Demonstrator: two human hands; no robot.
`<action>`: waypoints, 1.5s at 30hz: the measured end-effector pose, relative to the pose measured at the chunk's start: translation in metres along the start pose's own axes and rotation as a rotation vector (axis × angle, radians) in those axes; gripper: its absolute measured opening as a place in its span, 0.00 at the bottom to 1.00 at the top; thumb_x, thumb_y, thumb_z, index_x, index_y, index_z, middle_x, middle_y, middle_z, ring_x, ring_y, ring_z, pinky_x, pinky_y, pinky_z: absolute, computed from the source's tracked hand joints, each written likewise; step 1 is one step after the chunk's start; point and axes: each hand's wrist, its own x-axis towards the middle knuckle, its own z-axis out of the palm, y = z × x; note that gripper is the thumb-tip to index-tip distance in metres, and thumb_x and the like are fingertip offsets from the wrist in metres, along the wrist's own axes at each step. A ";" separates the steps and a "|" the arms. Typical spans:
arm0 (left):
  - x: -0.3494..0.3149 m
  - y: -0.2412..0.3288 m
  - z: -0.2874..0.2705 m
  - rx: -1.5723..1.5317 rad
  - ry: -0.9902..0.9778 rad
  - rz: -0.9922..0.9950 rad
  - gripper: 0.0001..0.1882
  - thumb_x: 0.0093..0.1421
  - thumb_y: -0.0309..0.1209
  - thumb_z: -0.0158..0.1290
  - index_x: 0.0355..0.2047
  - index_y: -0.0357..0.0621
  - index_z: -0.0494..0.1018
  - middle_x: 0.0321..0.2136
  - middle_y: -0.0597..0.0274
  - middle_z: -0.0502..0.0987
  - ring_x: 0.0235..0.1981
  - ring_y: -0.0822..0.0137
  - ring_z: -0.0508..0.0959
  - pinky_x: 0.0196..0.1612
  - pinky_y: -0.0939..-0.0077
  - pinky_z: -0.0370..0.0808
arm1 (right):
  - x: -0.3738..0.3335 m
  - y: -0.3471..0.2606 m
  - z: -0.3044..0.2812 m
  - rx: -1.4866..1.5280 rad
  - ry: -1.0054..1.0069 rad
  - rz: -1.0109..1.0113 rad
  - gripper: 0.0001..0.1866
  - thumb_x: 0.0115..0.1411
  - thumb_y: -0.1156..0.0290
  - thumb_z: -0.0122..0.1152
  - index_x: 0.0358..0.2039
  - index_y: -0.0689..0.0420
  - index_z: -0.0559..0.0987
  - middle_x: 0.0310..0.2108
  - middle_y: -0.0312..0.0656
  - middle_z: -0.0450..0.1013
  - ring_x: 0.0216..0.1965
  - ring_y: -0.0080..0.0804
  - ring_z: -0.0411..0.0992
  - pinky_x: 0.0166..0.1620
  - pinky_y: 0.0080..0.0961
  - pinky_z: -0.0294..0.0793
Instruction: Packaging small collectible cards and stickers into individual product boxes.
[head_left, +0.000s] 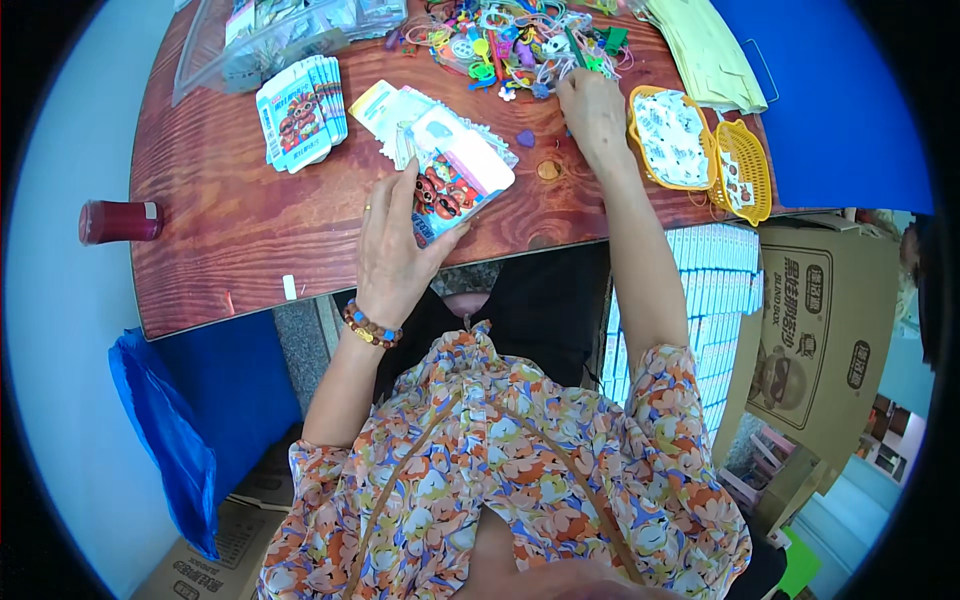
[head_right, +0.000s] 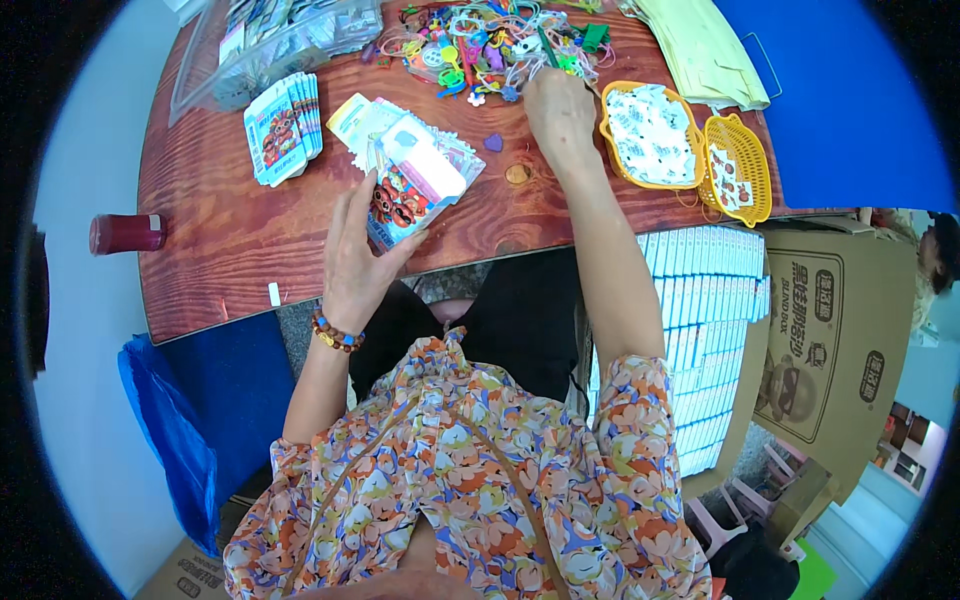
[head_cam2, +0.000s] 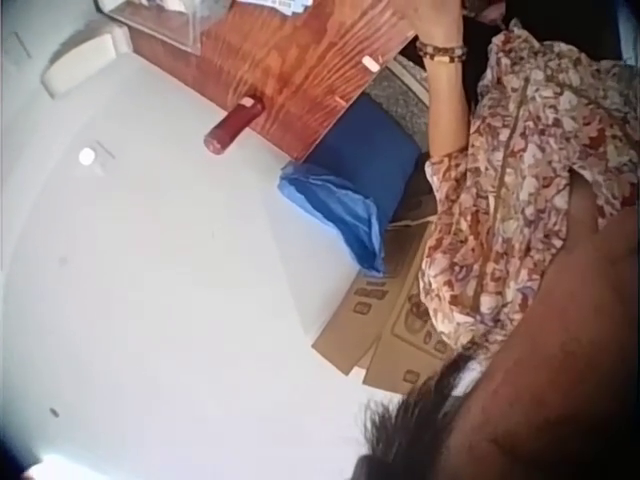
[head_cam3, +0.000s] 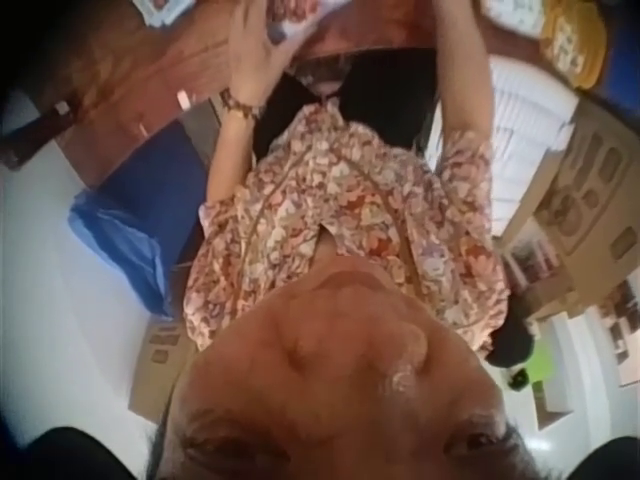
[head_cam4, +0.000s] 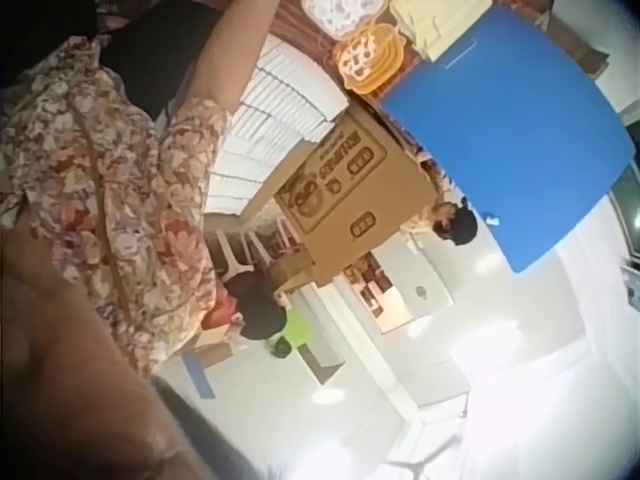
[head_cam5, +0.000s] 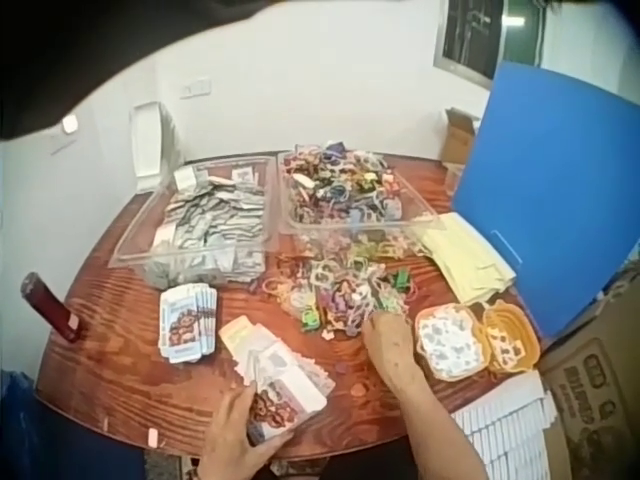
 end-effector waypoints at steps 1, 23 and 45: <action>0.001 -0.001 0.001 -0.004 0.005 0.008 0.43 0.48 0.33 0.69 0.62 0.35 0.63 0.49 0.46 0.70 0.50 0.46 0.73 0.51 0.57 0.73 | 0.000 0.007 0.005 0.146 -0.002 0.053 0.15 0.61 0.63 0.57 0.32 0.63 0.82 0.24 0.53 0.78 0.31 0.47 0.79 0.38 0.38 0.76; 0.019 0.004 0.016 -0.071 -0.102 0.062 0.41 0.51 0.36 0.68 0.61 0.34 0.62 0.48 0.45 0.71 0.49 0.47 0.74 0.52 0.56 0.73 | -0.052 -0.028 -0.095 0.736 -0.613 -0.295 0.09 0.65 0.70 0.60 0.42 0.61 0.81 0.27 0.30 0.74 0.24 0.11 0.66 0.26 0.14 0.66; 0.025 0.019 0.033 -0.117 -0.108 0.078 0.42 0.50 0.33 0.68 0.62 0.32 0.62 0.48 0.44 0.70 0.49 0.47 0.74 0.51 0.56 0.74 | -0.088 -0.032 -0.108 1.043 -0.588 0.010 0.22 0.69 0.70 0.50 0.63 0.57 0.68 0.31 0.38 0.76 0.17 0.16 0.74 0.19 0.12 0.72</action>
